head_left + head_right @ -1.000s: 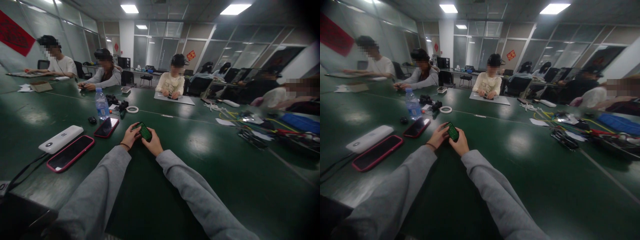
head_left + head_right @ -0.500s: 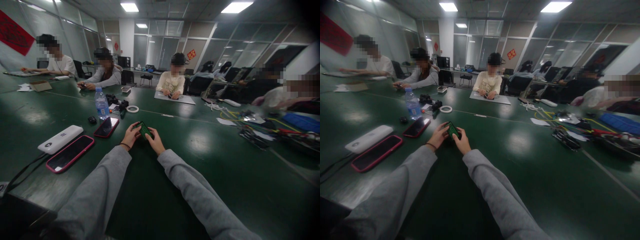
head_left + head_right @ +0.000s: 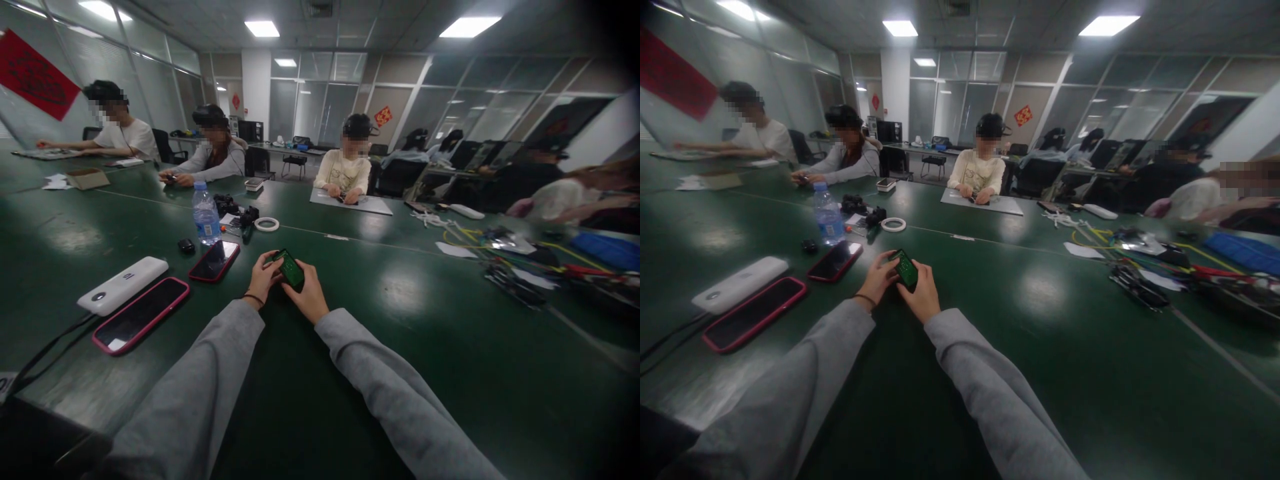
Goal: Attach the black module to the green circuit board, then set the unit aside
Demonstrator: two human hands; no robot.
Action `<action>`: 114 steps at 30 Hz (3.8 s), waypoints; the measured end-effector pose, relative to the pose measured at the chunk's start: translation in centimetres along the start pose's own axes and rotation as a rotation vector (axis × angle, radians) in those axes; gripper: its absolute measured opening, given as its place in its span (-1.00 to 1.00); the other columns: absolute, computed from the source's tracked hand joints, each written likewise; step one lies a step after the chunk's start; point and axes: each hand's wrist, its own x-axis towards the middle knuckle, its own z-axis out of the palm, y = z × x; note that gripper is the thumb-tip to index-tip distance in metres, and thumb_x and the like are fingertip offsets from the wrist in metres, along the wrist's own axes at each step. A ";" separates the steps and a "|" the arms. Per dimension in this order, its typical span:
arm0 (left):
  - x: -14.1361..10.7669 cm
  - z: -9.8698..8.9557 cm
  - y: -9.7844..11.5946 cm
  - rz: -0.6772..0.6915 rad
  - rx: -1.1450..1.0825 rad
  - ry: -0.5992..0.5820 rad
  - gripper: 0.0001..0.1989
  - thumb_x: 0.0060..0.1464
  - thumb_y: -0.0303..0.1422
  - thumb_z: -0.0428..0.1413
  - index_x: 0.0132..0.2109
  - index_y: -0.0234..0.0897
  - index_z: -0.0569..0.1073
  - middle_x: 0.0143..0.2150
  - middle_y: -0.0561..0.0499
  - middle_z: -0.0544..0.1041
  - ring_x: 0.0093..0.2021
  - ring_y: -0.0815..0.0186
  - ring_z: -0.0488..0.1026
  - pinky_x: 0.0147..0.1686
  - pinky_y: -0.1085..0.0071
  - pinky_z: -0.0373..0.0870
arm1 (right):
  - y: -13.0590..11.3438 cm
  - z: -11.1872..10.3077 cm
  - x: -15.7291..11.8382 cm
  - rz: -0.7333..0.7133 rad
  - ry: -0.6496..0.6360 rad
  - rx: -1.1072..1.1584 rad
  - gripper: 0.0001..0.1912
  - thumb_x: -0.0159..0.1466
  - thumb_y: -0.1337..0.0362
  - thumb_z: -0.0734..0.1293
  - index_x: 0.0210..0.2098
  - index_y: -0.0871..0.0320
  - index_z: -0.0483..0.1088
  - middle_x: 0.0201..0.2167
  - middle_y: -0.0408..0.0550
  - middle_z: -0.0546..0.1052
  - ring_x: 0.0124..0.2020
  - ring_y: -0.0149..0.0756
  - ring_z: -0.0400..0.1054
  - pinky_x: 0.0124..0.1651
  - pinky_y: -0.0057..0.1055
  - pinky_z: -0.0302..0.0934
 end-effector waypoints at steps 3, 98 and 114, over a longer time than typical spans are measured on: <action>0.0 0.1 -0.2 0.020 0.025 -0.006 -0.53 -0.16 -0.27 0.25 -0.04 -0.18 0.36 -0.20 -0.02 0.47 -0.31 0.37 0.46 -0.32 0.43 0.41 | -0.1 0.0 -0.1 -0.013 0.004 -0.054 -0.44 0.13 0.29 0.33 0.11 0.16 0.15 -0.01 0.06 0.26 0.03 -0.18 0.17 0.12 -0.22 0.11; -1.2 0.3 1.4 0.677 0.575 0.413 -0.75 0.12 -0.19 -0.01 -0.16 -0.27 0.37 -0.21 -0.03 0.47 -0.20 0.35 0.44 -0.16 0.44 0.33 | 1.2 -0.1 -0.3 0.222 -0.013 -0.252 -0.55 0.07 0.27 0.38 -0.06 0.16 0.26 -0.23 -0.03 0.38 -0.19 -0.20 0.29 -0.14 -0.29 0.22; -0.1 -1.6 2.2 -0.030 -0.227 0.077 -0.80 0.12 -0.51 -0.11 -0.34 -0.24 0.39 -0.20 -0.01 0.51 -0.11 0.36 0.47 -0.02 0.35 0.40 | 2.4 -0.5 -0.1 0.153 0.075 -0.259 -0.39 0.03 0.29 0.40 0.06 0.16 0.18 -0.12 0.05 0.32 -0.08 -0.06 0.17 -0.03 -0.08 0.16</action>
